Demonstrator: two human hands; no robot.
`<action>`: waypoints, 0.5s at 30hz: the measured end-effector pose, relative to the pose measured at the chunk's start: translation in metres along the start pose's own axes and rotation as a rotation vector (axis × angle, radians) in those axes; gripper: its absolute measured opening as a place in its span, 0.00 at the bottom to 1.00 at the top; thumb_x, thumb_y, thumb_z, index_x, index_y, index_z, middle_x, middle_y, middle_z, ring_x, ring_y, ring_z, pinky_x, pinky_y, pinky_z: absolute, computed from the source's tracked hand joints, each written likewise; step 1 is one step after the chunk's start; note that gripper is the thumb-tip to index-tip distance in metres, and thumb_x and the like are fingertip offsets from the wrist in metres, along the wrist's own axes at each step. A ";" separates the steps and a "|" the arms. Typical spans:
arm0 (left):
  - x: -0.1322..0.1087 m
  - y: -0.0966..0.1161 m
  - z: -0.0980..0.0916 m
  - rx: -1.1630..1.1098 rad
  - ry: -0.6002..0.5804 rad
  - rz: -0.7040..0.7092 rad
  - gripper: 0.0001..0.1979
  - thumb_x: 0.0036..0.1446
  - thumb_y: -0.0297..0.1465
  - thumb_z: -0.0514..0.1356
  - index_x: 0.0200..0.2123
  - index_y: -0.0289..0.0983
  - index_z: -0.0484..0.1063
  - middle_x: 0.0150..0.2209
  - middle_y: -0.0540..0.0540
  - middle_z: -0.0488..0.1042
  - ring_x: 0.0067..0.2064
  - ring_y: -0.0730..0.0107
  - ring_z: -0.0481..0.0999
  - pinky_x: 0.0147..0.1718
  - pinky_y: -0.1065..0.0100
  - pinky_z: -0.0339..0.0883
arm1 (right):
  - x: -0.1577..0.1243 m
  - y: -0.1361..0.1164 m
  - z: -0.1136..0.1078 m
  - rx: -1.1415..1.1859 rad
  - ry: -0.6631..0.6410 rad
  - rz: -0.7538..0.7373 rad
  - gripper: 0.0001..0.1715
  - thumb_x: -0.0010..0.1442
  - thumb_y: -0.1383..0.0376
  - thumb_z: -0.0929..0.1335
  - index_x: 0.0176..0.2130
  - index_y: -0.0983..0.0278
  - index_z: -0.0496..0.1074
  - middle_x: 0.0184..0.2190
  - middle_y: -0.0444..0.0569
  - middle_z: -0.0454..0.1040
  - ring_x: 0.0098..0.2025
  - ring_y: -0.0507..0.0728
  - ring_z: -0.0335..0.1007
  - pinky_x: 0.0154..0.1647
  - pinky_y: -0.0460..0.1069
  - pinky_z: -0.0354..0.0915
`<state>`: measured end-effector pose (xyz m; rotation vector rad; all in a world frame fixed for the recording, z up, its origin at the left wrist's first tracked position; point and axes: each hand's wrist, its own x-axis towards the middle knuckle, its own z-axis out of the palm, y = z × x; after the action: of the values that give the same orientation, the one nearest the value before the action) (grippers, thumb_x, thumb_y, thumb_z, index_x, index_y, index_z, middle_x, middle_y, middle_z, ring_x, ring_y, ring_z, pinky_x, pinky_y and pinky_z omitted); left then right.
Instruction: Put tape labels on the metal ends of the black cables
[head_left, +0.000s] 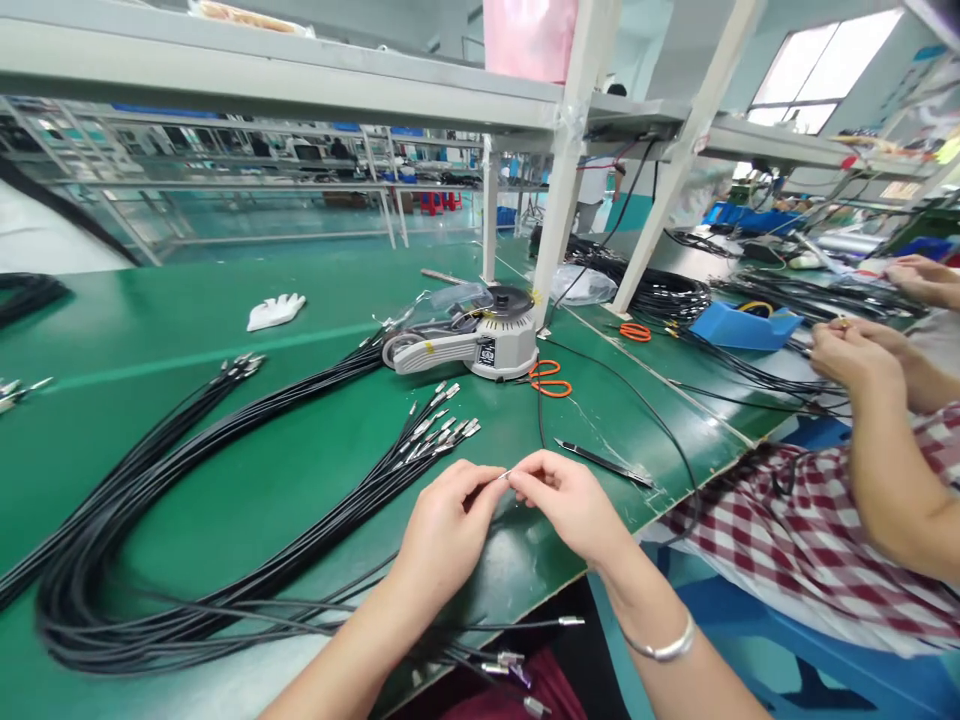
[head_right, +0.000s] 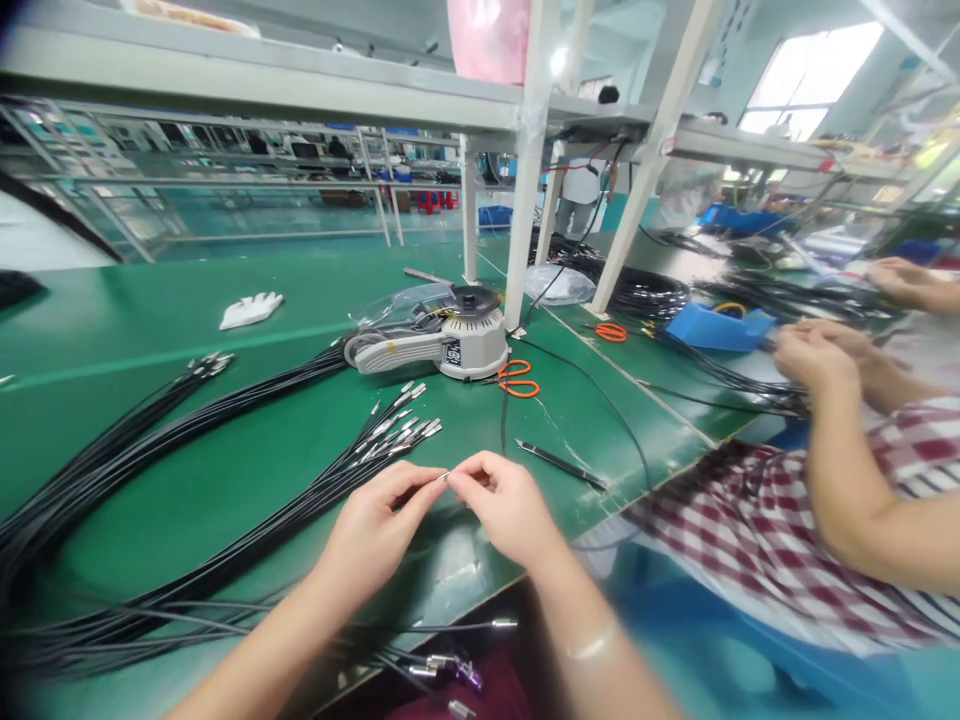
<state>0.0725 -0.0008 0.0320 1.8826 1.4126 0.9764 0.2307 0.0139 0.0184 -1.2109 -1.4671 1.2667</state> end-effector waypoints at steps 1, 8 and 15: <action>0.000 0.000 -0.005 -0.015 0.000 -0.031 0.10 0.58 0.34 0.54 0.33 0.39 0.76 0.34 0.48 0.77 0.36 0.68 0.75 0.38 0.67 0.67 | 0.002 -0.001 0.002 -0.003 0.016 -0.020 0.11 0.55 0.59 0.68 0.29 0.65 0.71 0.24 0.44 0.71 0.28 0.53 0.67 0.32 0.47 0.64; -0.001 -0.010 -0.040 -0.077 -0.188 -0.287 0.10 0.54 0.34 0.55 0.32 0.36 0.74 0.27 0.49 0.76 0.28 0.68 0.74 0.26 0.69 0.68 | 0.008 -0.011 -0.001 -0.025 0.032 -0.050 0.11 0.56 0.59 0.67 0.30 0.65 0.69 0.26 0.45 0.70 0.30 0.53 0.66 0.35 0.48 0.62; 0.009 -0.001 -0.016 -0.092 0.025 0.026 0.12 0.55 0.29 0.57 0.43 0.39 0.74 0.37 0.48 0.77 0.36 0.70 0.75 0.38 0.69 0.69 | 0.014 -0.018 0.003 0.015 0.023 -0.056 0.12 0.55 0.59 0.68 0.29 0.65 0.69 0.24 0.43 0.69 0.29 0.52 0.65 0.34 0.48 0.62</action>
<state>0.0601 0.0087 0.0418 1.8310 1.3373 1.0633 0.2224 0.0264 0.0356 -1.1631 -1.4626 1.2198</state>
